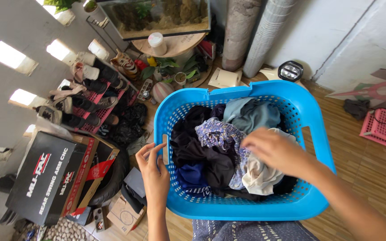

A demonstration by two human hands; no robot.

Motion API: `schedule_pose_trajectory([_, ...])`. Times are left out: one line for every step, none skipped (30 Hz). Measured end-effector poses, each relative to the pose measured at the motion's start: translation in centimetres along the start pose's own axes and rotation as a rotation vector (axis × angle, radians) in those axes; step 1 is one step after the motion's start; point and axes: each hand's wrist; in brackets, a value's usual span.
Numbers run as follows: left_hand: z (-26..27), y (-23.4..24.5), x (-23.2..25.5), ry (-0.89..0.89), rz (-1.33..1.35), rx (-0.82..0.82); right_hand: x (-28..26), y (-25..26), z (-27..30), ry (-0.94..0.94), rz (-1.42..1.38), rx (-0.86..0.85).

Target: The person takes various items of clothing from a blue laundry basket and hangs them on a red circular drying rack by hand.

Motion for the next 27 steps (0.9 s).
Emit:
schedule_pose_trajectory([0.1, 0.1, 0.2, -0.008, 0.005, -0.009, 1.5, 0.4, 1.1, -0.047, 0.057, 0.109])
schedule_pose_trajectory([0.2, 0.2, 0.4, -0.034, -0.094, -0.008, 3.0, 0.8, 2.2, -0.091, 0.117, 0.220])
schedule_pose_trajectory([0.2, 0.3, 0.8, -0.060, -0.192, -0.006, 4.3, 0.6, 3.3, -0.099, 0.120, 0.228])
schedule_pose_trajectory([0.2, 0.2, 1.1, -0.070, -0.187, -0.011, 5.4, -0.3, 4.2, -0.176, 0.129, 0.181])
schedule_pose_trajectory([0.2, 0.1, 1.5, -0.169, -0.333, 0.031, 6.3, -1.4, 4.9, -0.254, 0.137, 0.134])
schedule_pose_trajectory([0.0, 0.1, 2.0, -0.272, -0.479, 0.072, 6.7, -2.7, 5.5, -0.265, 0.135, 0.143])
schedule_pose_trajectory([-0.1, 0.0, 2.6, -0.284, -0.474, 0.067, 6.9, -3.8, 5.9, -0.391, 0.129, 0.019])
schedule_pose_trajectory([-0.2, -0.4, 3.3, -0.306, -0.383, 0.089, 7.1, -4.3, 6.2, -0.516, 0.122, -0.105])
schedule_pose_trajectory([-0.2, -1.0, 4.1, -0.327, -0.292, 0.110, 7.2, -4.4, 6.5, -0.525, 0.119, -0.097])
schedule_pose_trajectory([-0.3, -1.6, 4.9, -0.336, -0.289, 0.104, 6.9, -4.2, 6.9, -0.500, 0.013, -0.054])
schedule_pose_trajectory([-0.5, -2.4, 5.8, -0.305, -0.103, 0.016, 6.4, -3.8, 7.2, -0.473, -0.093, -0.009])
schedule_pose_trajectory([-0.7, -3.4, 6.7, -0.274, 0.085, -0.072, 5.9, -3.0, 7.4, -0.478, -0.094, 0.000])
schedule_pose_trajectory([-0.8, -4.4, 7.7, -0.283, 0.173, -0.167, 5.4, -2.1, 7.6, -0.480, -0.269, 0.054])
schedule_pose_trajectory([-1.0, -5.2, 8.6, -0.292, 0.260, -0.262, 4.7, -1.2, 7.9, -0.478, -0.443, 0.109])
schedule_pose_trajectory([-1.1, -5.9, 9.4, -0.347, 0.305, -0.376, 4.0, -0.3, 8.2, -0.481, -0.443, 0.120])
schedule_pose_trajectory([-1.1, -6.4, 10.0, -0.403, 0.348, -0.494, 3.4, 0.5, 8.6, -0.441, -0.717, 0.152])
schedule_pose_trajectory([-1.0, -6.9, 10.6, -0.413, 0.350, -0.500, 2.7, 1.3, 8.8, -0.391, -0.989, 0.183])
schedule_pose_trajectory([-0.8, -7.3, 11.2, -0.571, 0.341, -0.500, 2.1, 2.1, 9.2, -0.389, -0.986, 0.198])
schedule_pose_trajectory([-0.6, -7.8, 11.6, -0.729, 0.332, -0.499, 1.4, 2.7, 9.6, -0.389, -1.029, 0.196])
schedule_pose_trajectory([-0.4, -8.2, 12.0, -0.740, 0.334, -0.501, 0.9, 3.2, 9.7, -0.388, -1.073, 0.191])
schedule_pose_trajectory([-0.1, -8.7, 12.4, -0.606, 0.325, -0.636, 0.5, 3.4, 9.7, -0.385, -1.072, 0.202])
schedule_pose_trajectory([0.0, -9.0, 12.6, -0.471, 0.313, -0.766, 0.2, 3.5, 9.7, -0.365, -1.037, 0.237])
schedule_pose_trajectory([0.1, -9.2, 12.7, -0.484, 0.313, -0.763, 0.2, 3.5, 9.9, -0.345, -1.002, 0.272])
schedule_pose_trajectory([-0.2, -9.4, 12.8, -0.525, 0.316, -0.668, 0.3, 3.7, 10.2, -0.334, -0.997, 0.286])
schedule_pose_trajectory([-0.6, -9.6, 13.1, -0.564, 0.319, -0.573, 0.7, 3.8, 10.5, -0.268, -0.879, 0.398])
schedule_pose_trajectory([-0.9, -9.6, 13.5, -0.583, 0.320, -0.572, 1.2, 4.1, 11.0, -0.207, -0.760, 0.510])
schedule_pose_trajectory([-1.2, -9.5, 14.1, -0.447, 0.343, -0.518, 1.9, 4.5, 11.7, -0.200, -0.756, 0.528])
Point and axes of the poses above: each hand's wrist, its own z-axis away from the middle knuckle, its own y-axis out of the back of the hand, x = y × z, and after that the axes turned 9 degrees about -y, right-handed
